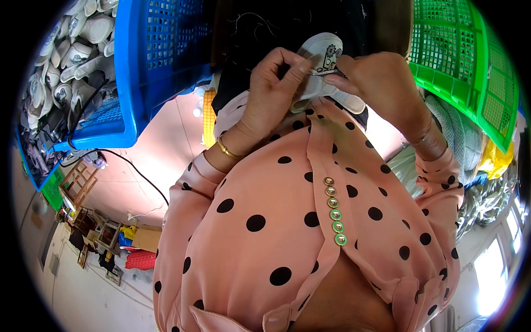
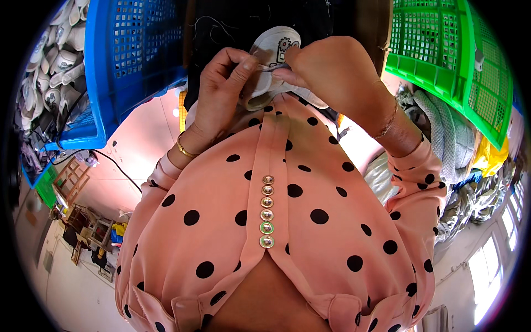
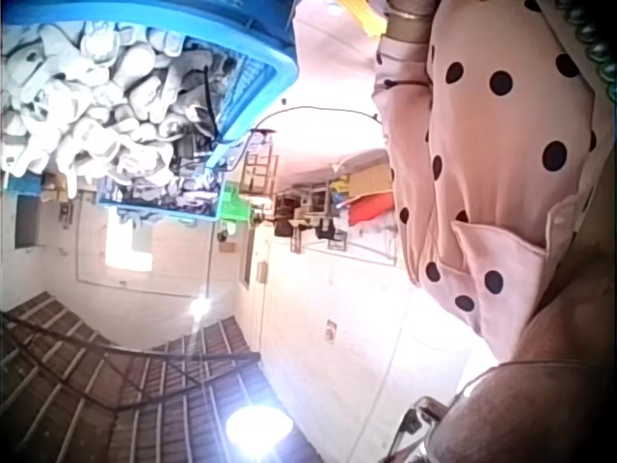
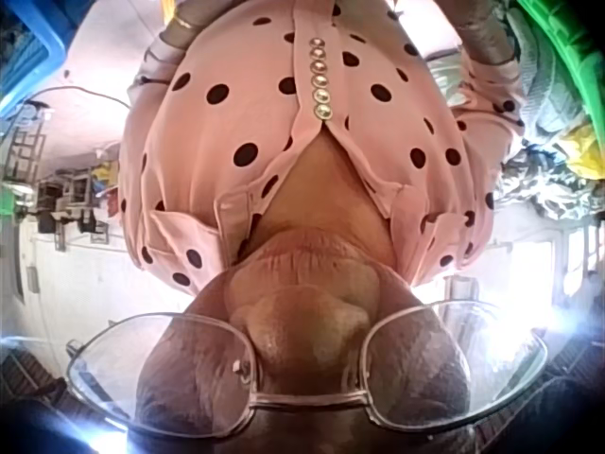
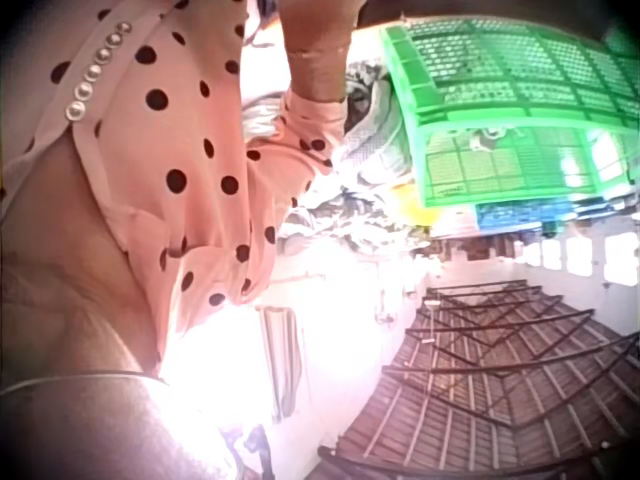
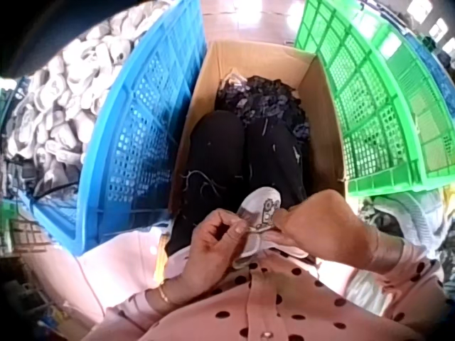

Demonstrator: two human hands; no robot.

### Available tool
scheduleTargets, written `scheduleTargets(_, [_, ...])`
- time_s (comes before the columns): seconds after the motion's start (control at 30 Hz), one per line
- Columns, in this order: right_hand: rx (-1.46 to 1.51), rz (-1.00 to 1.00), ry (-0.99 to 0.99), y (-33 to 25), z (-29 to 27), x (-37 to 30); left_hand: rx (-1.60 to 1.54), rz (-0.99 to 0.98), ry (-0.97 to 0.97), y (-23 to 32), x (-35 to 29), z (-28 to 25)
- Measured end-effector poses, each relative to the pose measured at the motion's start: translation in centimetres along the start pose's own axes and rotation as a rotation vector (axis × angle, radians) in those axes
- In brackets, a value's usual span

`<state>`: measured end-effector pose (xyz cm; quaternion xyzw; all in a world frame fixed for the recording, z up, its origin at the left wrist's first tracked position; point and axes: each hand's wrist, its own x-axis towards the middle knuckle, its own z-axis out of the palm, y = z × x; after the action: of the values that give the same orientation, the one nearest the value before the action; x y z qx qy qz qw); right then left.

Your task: The person uses scissors to trim loose threads and excess fabric from the edges and straps of small white shoes. They handle the shoes one at a time, picking them from a blue basket, trimming them, and placing them back into the basket.

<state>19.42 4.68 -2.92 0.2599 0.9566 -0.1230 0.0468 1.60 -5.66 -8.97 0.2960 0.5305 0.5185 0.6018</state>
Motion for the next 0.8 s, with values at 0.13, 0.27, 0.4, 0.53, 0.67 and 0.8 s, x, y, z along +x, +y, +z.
scheduleTargets(0.13, [0.222,0.061,0.132,0.2,1.0,-0.2,-0.136,-0.095,0.034,0.4,0.1,-0.6])
scheduleTargets(0.27, [0.521,0.003,0.094,-1.2,0.9,-0.4,-0.269,-0.151,0.113,0.6,0.1,-0.7])
scheduleTargets(0.4, [0.239,-0.194,0.117,0.0,3.3,-0.1,-0.382,-0.172,0.124,0.6,0.4,-1.4])
scheduleTargets(0.53, [0.260,-0.242,0.234,0.3,3.9,-0.3,0.061,0.187,0.237,1.1,0.4,-2.7])
scheduleTargets(0.67, [0.256,-0.225,0.329,0.2,3.3,-1.2,0.846,0.508,0.224,2.0,-0.7,-5.0])
scheduleTargets(0.8, [0.319,-0.158,0.402,0.6,2.6,-1.2,0.839,0.371,-0.049,3.1,-2.4,-2.3])
